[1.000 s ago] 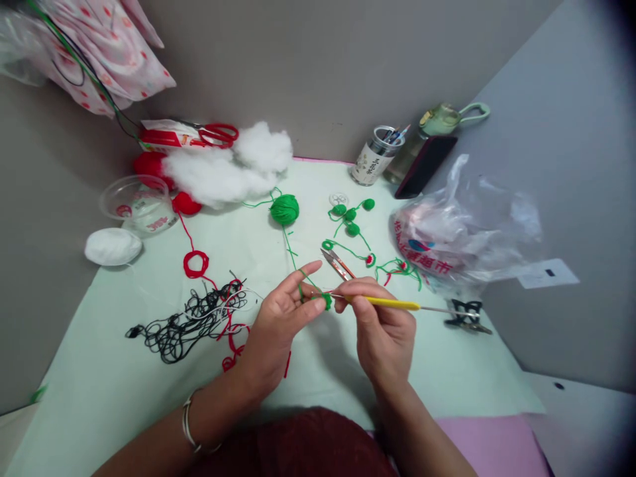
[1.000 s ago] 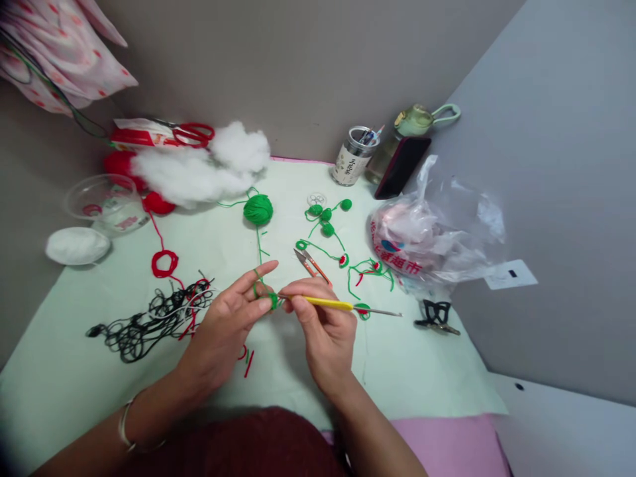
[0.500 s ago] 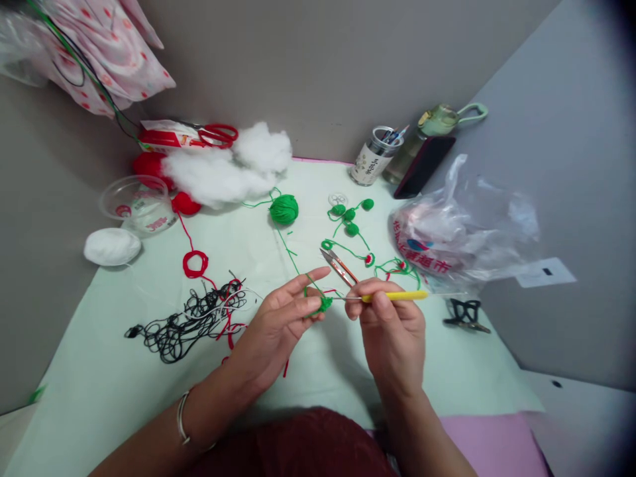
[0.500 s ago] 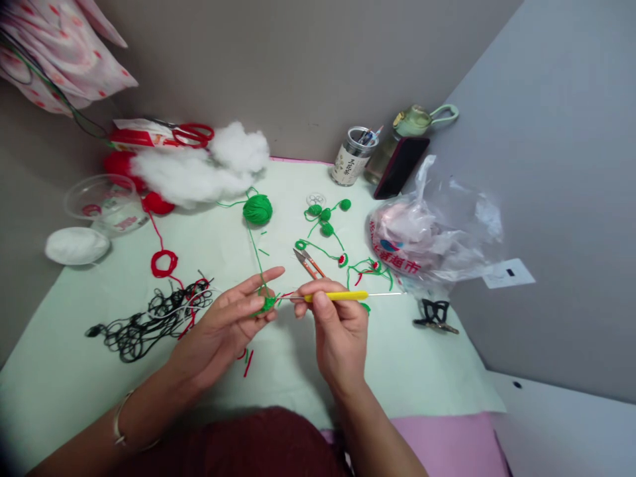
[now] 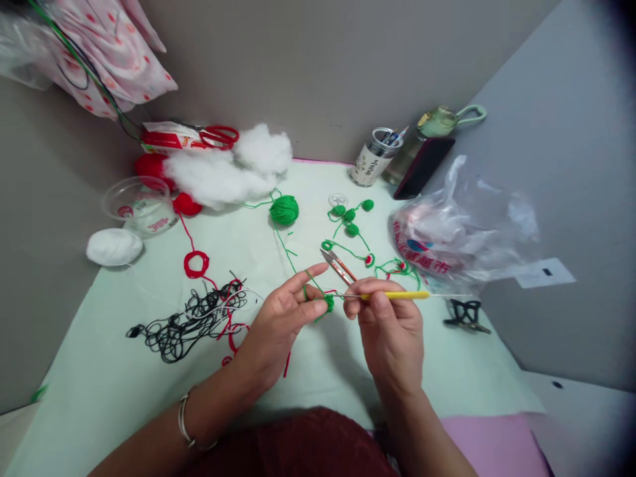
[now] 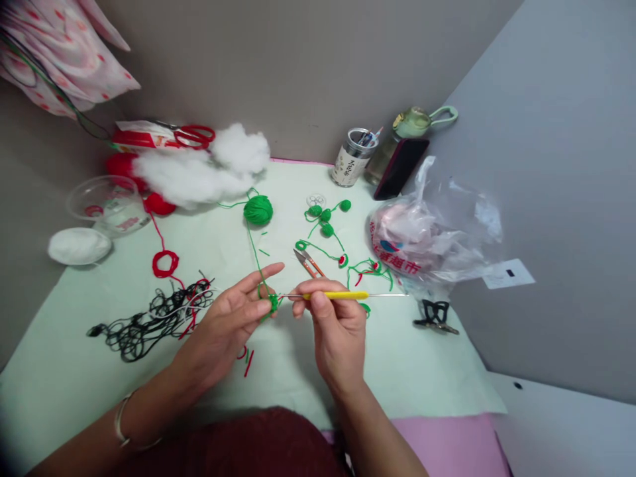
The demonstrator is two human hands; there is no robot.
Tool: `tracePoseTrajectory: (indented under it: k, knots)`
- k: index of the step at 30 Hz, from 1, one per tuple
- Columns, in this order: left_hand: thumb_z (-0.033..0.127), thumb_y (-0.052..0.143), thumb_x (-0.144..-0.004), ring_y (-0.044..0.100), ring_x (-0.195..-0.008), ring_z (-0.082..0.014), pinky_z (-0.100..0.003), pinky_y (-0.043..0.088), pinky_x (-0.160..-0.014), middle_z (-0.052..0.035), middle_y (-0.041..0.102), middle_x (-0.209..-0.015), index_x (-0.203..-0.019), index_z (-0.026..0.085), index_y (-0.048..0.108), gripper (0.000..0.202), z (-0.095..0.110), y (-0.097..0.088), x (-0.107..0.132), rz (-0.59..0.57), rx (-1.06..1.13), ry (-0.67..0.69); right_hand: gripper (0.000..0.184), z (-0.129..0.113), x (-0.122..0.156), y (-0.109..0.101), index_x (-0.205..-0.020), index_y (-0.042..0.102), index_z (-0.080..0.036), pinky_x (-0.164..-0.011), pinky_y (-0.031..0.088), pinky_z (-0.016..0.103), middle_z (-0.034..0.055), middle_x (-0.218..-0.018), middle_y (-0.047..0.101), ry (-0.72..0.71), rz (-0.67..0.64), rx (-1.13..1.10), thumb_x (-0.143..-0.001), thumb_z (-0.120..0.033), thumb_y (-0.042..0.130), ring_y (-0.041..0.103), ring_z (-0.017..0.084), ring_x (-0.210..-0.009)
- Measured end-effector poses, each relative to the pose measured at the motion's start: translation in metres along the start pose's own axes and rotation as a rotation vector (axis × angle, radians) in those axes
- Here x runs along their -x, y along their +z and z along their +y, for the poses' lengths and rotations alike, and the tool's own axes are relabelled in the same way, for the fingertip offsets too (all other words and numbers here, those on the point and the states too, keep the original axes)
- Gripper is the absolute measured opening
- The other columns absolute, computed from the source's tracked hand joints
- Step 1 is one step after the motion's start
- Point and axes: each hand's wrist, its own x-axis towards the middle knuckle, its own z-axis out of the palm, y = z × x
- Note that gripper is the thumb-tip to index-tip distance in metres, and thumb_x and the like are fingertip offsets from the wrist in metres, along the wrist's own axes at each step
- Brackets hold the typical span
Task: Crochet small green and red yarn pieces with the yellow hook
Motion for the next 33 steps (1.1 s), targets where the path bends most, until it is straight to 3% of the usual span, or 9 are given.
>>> tracePoseTrajectory:
  k: [7,11,15,21,25,28,31,33]
  knots:
    - [0.024,0.08,-0.085,0.054,-0.083,-0.0137,-0.029,0.042,-0.089,0.0005,0.063,-0.085,-0.135,0.022,0.073,0.05,0.001,-0.004,0.001,-0.063,0.095,-0.047,0.015,-0.001,0.0,-0.006,-0.092,0.081,-0.023,-0.059,0.056,0.026,0.0012,-0.079,0.069,0.042,0.007,-0.016,-0.097,-0.034,0.072,0.065,0.013,-0.064]
    - [0.024,0.083,-0.083,0.056,-0.083,-0.0132,-0.028,0.044,-0.087,0.0021,0.062,-0.085,-0.129,0.027,0.076,0.047,-0.007,-0.004,0.002,-0.006,-0.031,0.071,0.014,0.0,0.003,-0.005,-0.095,0.08,-0.025,-0.062,0.056,0.026,0.0006,-0.081,0.071,0.026,-0.046,-0.04,-0.1,-0.032,0.069,0.066,0.013,-0.067]
    - [0.026,0.084,-0.083,0.065,-0.094,-0.0174,-0.033,0.047,-0.097,0.0008,0.067,-0.091,-0.128,0.03,0.076,0.045,-0.012,-0.004,0.003,0.005,-0.121,0.127,0.016,0.003,0.007,-0.001,-0.103,0.08,-0.026,-0.071,0.061,0.032,0.0048,-0.098,0.079,-0.041,-0.08,0.13,-0.103,-0.028,0.064,0.072,0.017,-0.079]
    - [0.026,0.085,-0.082,0.064,-0.088,-0.0151,-0.028,0.049,-0.088,0.0006,0.071,-0.089,-0.121,0.026,0.078,0.039,-0.012,-0.002,-0.002,0.051,-0.065,0.12,0.023,0.002,0.012,0.003,-0.109,0.079,-0.028,-0.073,0.063,0.032,0.0049,-0.097,0.079,-0.301,-0.143,0.445,-0.101,-0.014,0.063,0.074,0.018,-0.087]
    - [0.025,0.087,-0.08,0.062,-0.086,-0.0136,-0.027,0.047,-0.087,-0.0008,0.071,-0.089,-0.122,0.021,0.078,0.042,-0.008,0.0,-0.004,0.016,0.114,-0.023,0.035,0.003,0.014,-0.003,-0.121,0.078,-0.029,-0.077,0.063,0.035,0.0075,-0.108,0.078,-0.531,-0.19,0.724,-0.097,-0.007,0.066,0.075,0.021,-0.095]
    - [0.026,0.087,-0.081,0.06,-0.082,-0.0118,-0.026,0.047,-0.085,-0.0016,0.07,-0.089,-0.113,0.018,0.081,0.034,-0.005,-0.003,-0.006,-0.014,0.179,-0.098,0.027,0.0,0.009,-0.008,-0.113,0.078,-0.026,-0.073,0.061,0.033,0.0046,-0.095,0.078,-0.409,-0.136,0.546,-0.099,-0.009,0.064,0.073,0.018,-0.084]
    - [0.023,0.086,-0.081,0.058,-0.078,-0.0103,-0.025,0.046,-0.084,0.0023,0.066,-0.082,-0.117,0.021,0.081,0.036,-0.006,-0.005,-0.007,0.051,0.1,0.022,0.021,-0.001,0.003,-0.006,-0.105,0.078,-0.026,-0.063,0.057,0.03,0.0016,-0.084,0.074,-0.233,-0.077,0.309,-0.103,-0.016,0.06,0.067,0.015,-0.07]
    - [0.019,0.086,-0.081,0.06,-0.081,-0.011,-0.025,0.046,-0.086,0.0037,0.067,-0.082,-0.126,0.024,0.076,0.046,-0.01,-0.004,-0.006,0.08,0.026,0.117,0.02,0.001,0.004,-0.002,-0.106,0.078,-0.027,-0.066,0.058,0.031,0.0028,-0.088,0.075,-0.237,-0.115,0.345,-0.102,-0.017,0.061,0.07,0.017,-0.075]
